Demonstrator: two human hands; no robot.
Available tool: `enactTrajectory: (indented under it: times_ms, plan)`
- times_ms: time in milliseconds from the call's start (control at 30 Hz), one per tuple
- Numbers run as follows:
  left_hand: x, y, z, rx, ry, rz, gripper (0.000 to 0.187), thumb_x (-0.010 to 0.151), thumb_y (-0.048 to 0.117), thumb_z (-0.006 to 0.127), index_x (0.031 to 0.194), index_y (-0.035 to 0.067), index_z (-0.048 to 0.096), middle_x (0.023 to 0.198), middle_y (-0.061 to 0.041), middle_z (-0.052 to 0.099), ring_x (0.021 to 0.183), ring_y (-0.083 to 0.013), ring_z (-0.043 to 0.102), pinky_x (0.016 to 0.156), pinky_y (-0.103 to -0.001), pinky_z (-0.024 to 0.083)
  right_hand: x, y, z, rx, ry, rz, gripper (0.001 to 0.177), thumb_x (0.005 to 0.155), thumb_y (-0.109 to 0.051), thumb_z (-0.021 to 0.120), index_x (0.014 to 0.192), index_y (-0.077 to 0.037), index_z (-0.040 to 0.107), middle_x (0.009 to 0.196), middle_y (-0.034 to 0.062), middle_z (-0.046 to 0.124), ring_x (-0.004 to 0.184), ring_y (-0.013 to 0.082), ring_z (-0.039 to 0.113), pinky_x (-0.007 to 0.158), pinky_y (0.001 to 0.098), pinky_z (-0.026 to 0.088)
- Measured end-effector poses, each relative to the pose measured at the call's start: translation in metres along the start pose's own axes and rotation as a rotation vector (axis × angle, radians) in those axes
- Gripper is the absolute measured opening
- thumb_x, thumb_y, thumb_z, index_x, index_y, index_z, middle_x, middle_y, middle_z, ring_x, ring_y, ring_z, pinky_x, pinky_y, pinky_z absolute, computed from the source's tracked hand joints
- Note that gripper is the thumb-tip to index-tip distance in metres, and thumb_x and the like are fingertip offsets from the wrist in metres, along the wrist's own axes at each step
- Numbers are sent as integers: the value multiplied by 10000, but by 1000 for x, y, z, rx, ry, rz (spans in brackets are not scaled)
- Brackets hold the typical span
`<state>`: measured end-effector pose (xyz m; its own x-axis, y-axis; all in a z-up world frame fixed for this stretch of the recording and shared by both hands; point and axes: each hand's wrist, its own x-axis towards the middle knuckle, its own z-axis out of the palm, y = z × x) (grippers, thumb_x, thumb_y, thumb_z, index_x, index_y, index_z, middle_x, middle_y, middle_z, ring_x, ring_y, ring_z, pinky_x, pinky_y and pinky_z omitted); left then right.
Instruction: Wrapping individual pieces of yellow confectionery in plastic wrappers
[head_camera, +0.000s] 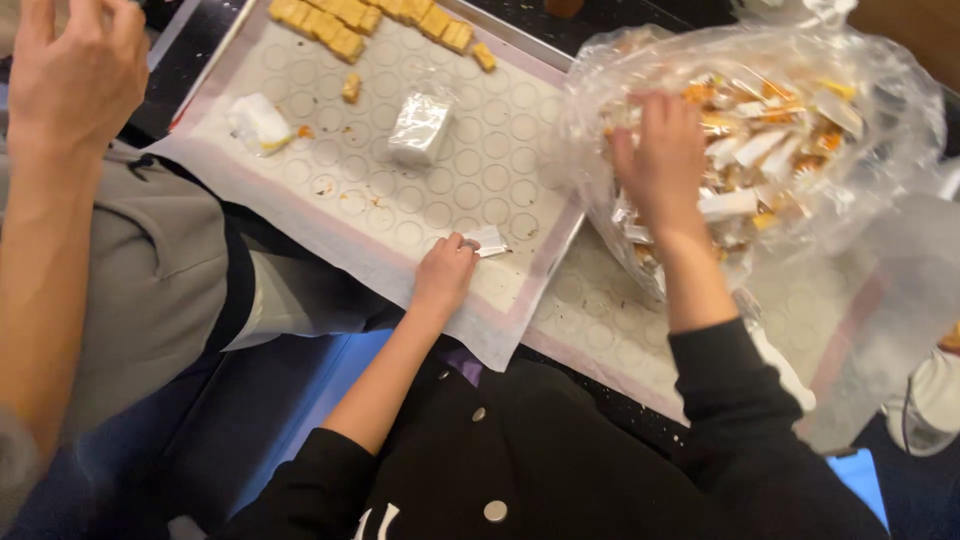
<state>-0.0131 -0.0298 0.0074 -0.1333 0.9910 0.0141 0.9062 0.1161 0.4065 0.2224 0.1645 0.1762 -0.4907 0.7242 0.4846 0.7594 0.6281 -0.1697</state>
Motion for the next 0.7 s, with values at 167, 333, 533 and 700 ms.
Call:
enactTrajectory:
  times_ms: [167,333,533,700]
  plan:
    - [7,-11,14,195,81,143,223,808,215,698,997,116,635,902,-34,534,853,-241,595,682,-349,523,-28,-55,61,392,-216,-79,290,865,-179,678,1143,-105,644,1026,122,630,1007,332,607,871,424,491]
    - [7,-5,13,252,34,122,268,799,235,698,1028,107,645,927,-45,544,894,-246,579,710,-365,479,-11,-75,119,523,-475,-57,289,870,-235,673,1140,-131,660,1001,96,659,980,284,635,848,394,506]
    - [5,9,-6,181,81,107,144,877,185,561,977,97,618,903,-55,524,869,-245,573,688,-360,457,60,-63,184,449,-410,-28,350,837,-223,711,1154,-91,640,938,121,668,901,306,655,799,434,524]
    - [6,23,-30,181,156,85,127,945,206,556,931,114,644,857,-43,512,814,-226,561,658,-354,446,121,-35,249,244,-328,128,446,835,-247,720,1207,-58,564,1019,145,602,980,357,638,828,455,529]
